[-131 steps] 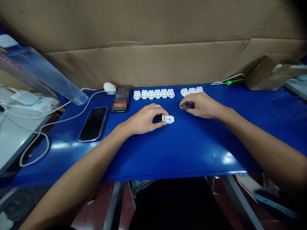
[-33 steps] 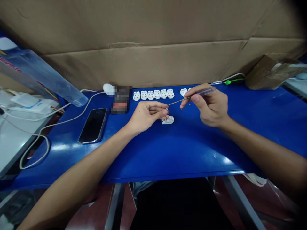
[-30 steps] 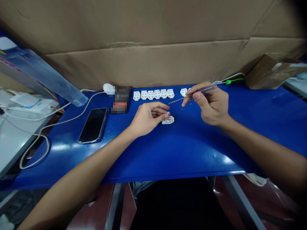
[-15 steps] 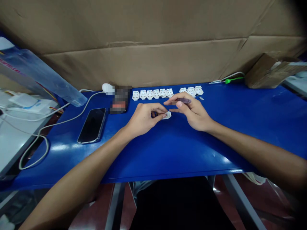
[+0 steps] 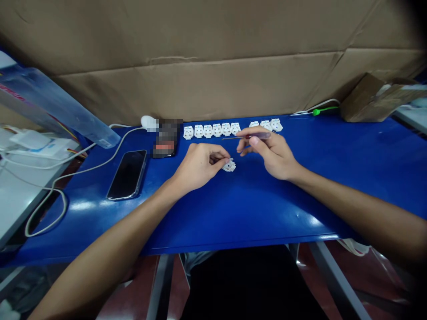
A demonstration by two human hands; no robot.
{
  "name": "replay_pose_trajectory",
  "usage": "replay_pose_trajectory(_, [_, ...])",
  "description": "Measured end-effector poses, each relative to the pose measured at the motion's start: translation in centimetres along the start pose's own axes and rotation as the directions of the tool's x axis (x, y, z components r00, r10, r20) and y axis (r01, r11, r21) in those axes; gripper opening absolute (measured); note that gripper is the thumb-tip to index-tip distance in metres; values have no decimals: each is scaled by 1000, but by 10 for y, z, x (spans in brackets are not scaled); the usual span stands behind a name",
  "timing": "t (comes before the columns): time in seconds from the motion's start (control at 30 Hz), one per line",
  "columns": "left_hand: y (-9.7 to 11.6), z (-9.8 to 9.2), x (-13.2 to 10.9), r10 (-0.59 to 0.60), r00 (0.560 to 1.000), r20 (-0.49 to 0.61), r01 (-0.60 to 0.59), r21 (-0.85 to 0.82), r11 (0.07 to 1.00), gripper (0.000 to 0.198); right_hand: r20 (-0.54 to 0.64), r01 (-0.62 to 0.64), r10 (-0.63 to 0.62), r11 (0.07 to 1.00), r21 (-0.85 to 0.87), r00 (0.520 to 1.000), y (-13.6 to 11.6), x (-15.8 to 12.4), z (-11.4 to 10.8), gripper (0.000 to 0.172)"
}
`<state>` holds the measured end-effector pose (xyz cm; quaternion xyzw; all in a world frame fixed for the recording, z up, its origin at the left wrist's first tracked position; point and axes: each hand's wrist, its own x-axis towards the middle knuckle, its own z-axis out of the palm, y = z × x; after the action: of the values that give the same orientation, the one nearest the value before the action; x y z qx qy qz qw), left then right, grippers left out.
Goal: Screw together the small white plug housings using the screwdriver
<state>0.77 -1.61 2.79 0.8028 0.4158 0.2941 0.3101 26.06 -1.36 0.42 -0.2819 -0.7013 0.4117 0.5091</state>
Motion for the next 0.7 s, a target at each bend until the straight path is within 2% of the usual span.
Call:
replay_pose_trajectory(0.1, [3, 0, -1, -91, 996, -5, 90, -55, 994, 7, -139, 123, -152, 973, -197, 978, -5, 3, -9, 35])
replay_pose_trajectory(0.2, [4, 0, -2, -199, 979, 41, 203, -150, 968, 8, -189, 155, -211, 949, -273, 959, -11, 4, -15, 40])
replay_pose_trajectory(0.33, [4, 1, -2, -261, 961, 97, 277, -255, 926, 8, -78, 155, -183, 947, -281, 980, -19, 4, -12, 43])
replay_pose_trajectory(0.43, [4, 3, -1, -288, 951, 111, 308, -264, 914, 7, 2, 172, -181, 932, -321, 984, -22, 3, -7, 43])
replay_pose_trajectory(0.57, [4, 5, 0, -271, 956, 109, 291, -257, 922, 10, 49, 169, -163, 909, -380, 985, -20, 2, -7, 42])
replay_pose_trajectory(0.7, [6, 4, 0, -311, 943, 118, 332, -275, 902, 11, 86, 170, -148, 896, -410, 985, -18, 1, -8, 41])
